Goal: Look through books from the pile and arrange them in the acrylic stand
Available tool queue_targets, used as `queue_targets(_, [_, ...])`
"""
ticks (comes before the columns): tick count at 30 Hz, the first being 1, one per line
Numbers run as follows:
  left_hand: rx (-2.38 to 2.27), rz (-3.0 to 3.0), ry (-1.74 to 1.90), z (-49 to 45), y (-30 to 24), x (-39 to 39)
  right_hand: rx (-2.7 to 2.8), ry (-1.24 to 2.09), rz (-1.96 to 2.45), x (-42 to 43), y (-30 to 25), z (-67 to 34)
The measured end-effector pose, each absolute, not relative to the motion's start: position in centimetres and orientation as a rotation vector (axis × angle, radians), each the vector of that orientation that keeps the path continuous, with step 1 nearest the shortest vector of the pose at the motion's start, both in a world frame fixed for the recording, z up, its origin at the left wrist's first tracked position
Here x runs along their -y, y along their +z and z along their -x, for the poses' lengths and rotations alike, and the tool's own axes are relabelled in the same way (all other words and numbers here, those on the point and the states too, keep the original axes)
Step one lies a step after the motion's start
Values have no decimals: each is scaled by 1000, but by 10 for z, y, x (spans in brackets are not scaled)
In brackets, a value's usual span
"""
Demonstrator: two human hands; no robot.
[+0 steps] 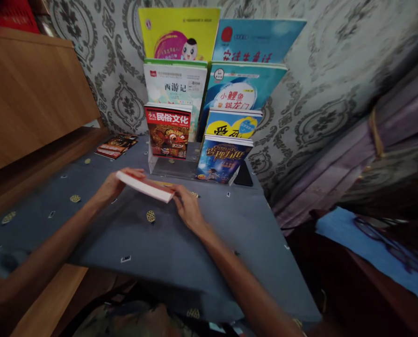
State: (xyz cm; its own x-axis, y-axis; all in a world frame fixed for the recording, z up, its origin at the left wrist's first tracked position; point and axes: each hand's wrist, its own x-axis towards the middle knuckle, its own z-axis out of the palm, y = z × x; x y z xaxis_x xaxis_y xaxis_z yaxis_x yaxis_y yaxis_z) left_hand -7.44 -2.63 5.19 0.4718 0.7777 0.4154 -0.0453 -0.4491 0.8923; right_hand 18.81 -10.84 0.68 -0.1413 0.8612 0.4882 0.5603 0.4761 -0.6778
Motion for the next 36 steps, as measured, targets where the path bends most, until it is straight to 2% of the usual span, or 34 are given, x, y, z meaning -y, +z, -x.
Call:
queue_targets(5, [-686, -2026, 677, 118, 34, 52, 2043, 359, 1172, 118, -17, -190])
queue_targets(12, [-854, -2446, 214, 141, 23, 82, 2102, 211, 1388, 127, -9, -182])
queue_targets(18, [-1026, -2609, 149, 105, 28, 86, 2023, 306, 1372, 127, -15, -181])
queue_targets(23, [-1102, -2729, 22, 61, 27, 49, 1891, 424, 1251, 122, -23, -187])
queue_targets(29, [-1123, -2826, 39, 20, 28, 18, 1748, 473, 1191, 119, -21, -189])
queue_targets(36, [-871, -2921, 143, 3, 23, 48, 1674, 522, 1288, 113, -22, -194])
